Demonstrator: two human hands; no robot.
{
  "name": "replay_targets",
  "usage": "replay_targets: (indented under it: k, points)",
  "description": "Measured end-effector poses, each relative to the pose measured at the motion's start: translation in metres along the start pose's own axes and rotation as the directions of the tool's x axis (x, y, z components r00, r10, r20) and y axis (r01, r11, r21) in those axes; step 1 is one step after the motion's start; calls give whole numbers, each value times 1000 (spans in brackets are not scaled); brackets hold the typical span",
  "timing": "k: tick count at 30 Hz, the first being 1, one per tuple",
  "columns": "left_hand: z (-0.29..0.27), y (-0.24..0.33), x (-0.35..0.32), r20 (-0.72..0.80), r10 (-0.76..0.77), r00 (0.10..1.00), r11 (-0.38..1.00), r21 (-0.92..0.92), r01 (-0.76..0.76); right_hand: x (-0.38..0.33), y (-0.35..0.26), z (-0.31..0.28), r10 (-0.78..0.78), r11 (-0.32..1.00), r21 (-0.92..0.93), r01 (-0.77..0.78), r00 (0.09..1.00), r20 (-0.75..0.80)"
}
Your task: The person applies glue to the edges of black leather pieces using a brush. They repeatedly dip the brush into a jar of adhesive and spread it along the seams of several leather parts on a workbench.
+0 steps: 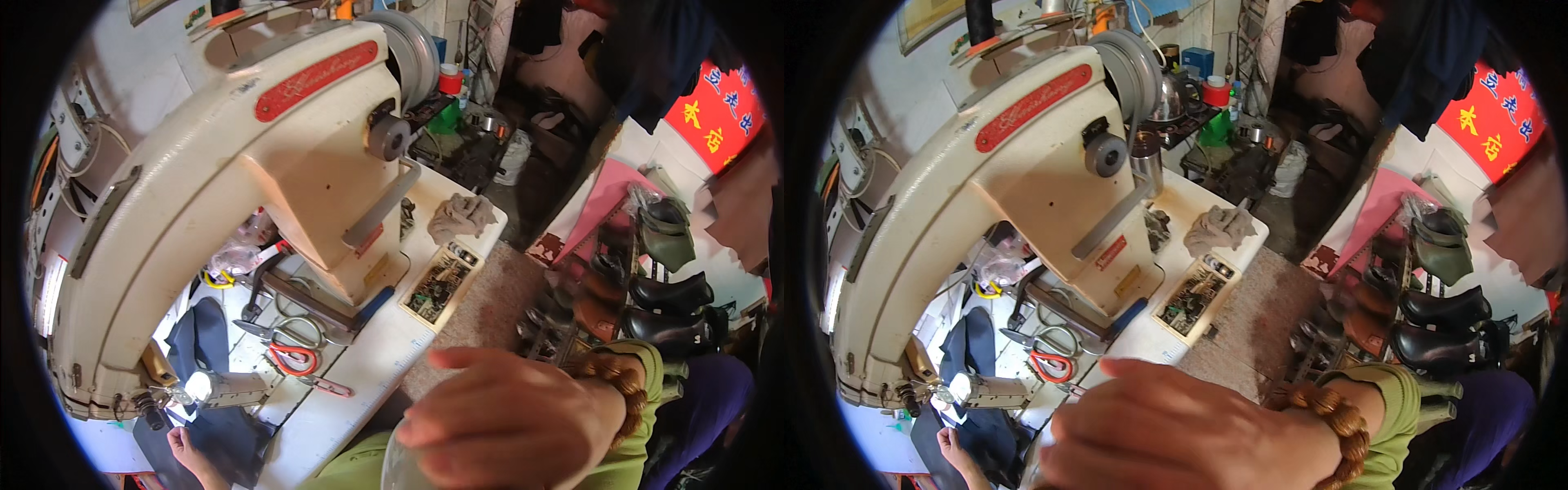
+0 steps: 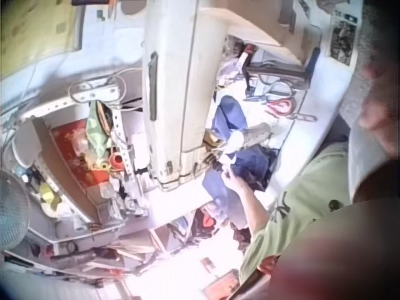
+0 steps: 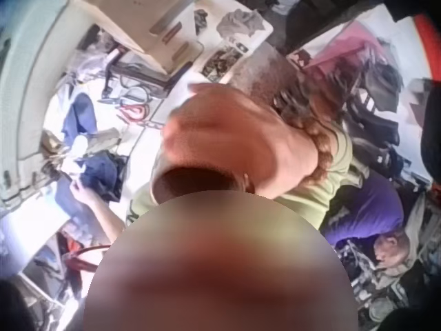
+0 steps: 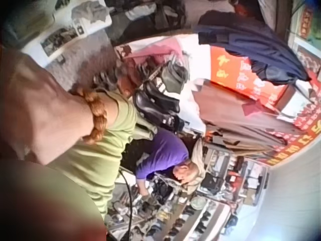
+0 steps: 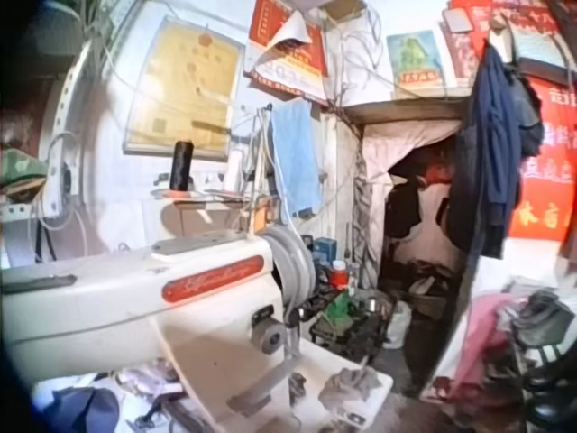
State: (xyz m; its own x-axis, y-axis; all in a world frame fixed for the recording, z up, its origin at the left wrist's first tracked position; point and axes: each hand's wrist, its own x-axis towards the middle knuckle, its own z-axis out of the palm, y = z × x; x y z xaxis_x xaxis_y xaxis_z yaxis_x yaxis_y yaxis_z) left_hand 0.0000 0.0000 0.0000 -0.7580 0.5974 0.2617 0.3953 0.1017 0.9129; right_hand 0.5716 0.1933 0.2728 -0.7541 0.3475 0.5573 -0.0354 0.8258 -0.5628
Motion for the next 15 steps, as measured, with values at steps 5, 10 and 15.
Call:
replay_targets:
  k: [5,10,15]
  points:
    - [2,4,-19,-37,-29,999,999,33,31,-38,37,2,349,876,358,-324,937,-6]
    - [-20,5,-21,-96,21,995,999,37,-18,-56,110,-4,567,818,116,-564,757,-324]
    - [-47,0,-33,-199,0,980,991,134,27,-58,233,1,529,802,127,-584,593,-607]
